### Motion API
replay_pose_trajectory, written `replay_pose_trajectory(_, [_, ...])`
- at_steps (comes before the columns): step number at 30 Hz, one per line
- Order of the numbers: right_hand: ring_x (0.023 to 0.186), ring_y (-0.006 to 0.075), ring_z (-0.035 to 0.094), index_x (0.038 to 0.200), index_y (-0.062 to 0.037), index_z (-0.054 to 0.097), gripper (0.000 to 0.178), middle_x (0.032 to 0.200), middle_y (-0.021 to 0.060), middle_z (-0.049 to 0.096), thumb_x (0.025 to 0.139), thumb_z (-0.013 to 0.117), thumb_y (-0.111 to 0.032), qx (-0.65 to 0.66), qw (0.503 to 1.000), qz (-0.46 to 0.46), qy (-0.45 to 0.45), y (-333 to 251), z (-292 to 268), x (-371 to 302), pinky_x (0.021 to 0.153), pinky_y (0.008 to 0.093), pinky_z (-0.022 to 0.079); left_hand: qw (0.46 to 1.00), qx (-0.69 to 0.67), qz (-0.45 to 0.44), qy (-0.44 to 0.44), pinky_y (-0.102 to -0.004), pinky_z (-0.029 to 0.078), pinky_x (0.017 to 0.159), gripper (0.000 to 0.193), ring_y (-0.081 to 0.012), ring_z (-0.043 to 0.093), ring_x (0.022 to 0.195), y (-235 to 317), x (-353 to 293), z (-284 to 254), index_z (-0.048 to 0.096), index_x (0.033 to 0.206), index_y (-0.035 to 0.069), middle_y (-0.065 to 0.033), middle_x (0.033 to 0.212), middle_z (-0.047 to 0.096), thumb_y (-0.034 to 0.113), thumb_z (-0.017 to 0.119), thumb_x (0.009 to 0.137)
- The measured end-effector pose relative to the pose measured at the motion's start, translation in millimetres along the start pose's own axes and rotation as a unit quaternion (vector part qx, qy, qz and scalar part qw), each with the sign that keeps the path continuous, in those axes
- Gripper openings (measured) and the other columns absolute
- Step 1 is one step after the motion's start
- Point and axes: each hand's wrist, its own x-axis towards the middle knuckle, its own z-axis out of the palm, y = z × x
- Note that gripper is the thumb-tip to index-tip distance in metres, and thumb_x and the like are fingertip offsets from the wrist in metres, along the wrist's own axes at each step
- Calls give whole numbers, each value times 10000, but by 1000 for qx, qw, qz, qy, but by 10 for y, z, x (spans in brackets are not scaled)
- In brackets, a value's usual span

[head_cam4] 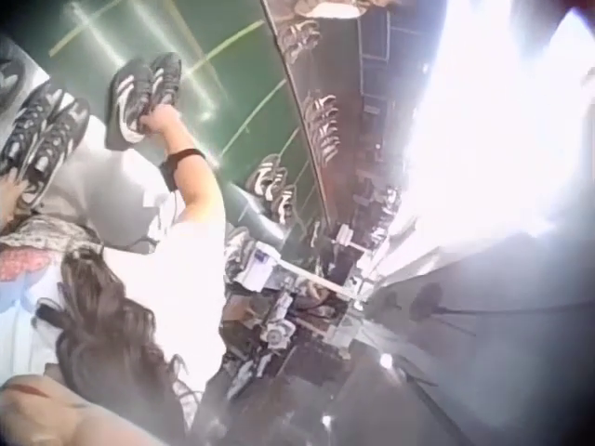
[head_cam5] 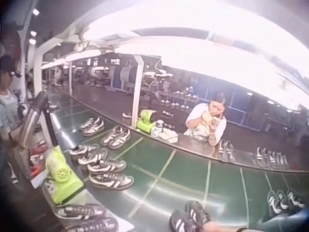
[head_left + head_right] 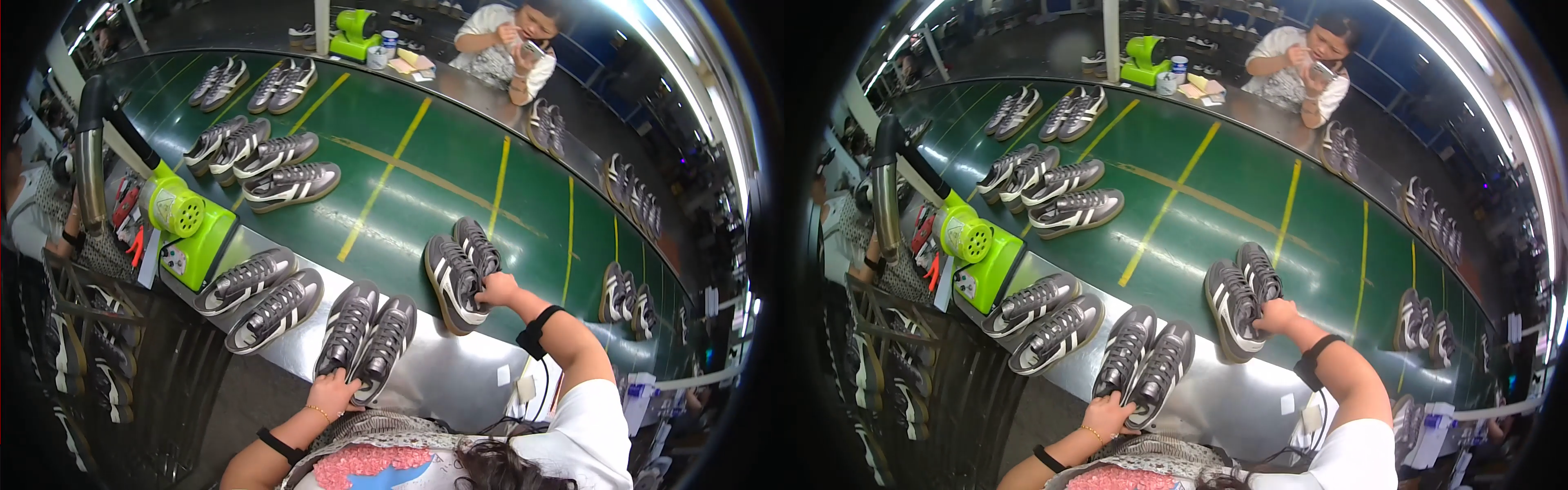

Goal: The recorder is performing quality control inspection on athletic shoes, checking soles, uppers, and inner linings.

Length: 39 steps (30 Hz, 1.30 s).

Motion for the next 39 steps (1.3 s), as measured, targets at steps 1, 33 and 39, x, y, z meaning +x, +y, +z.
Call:
replay_pose_trajectory(1, [849, 281, 609, 880, -118, 666, 405, 848, 116, 647, 639, 584, -433, 18, 999, 28, -8, -67, 165, -275, 794, 443, 398, 1000, 1, 2, 4, -331, 429, 597, 497, -239, 572, 686, -8, -1, 10, 563, 872, 195, -76, 796, 470, 529, 707, 533])
replay_pose_trajectory(33, [1123, 384, 387, 1212, 37, 383, 591, 1218, 215, 402, 633, 495, 55, 213, 808, 151, 529, -791, 2085, -2286, 957, 456, 311, 977, -67, 153, 131, -419, 368, 893, 450, -317, 462, 1039, 814, 8, 76, 532, 1065, 51, -142, 1106, 473, 245, 689, 691])
replay_pose_trajectory(39, [1125, 369, 384, 1211, 17, 401, 592, 1221, 189, 400, 627, 487, 50, 182, 806, 134, 547, -642, 1937, -2526, 949, 469, 291, 987, -5, 138, 80, -431, 316, 937, 508, -296, 438, 1088, 1164, 258, 375, 534, 1060, 52, -131, 1104, 492, 286, 715, 647])
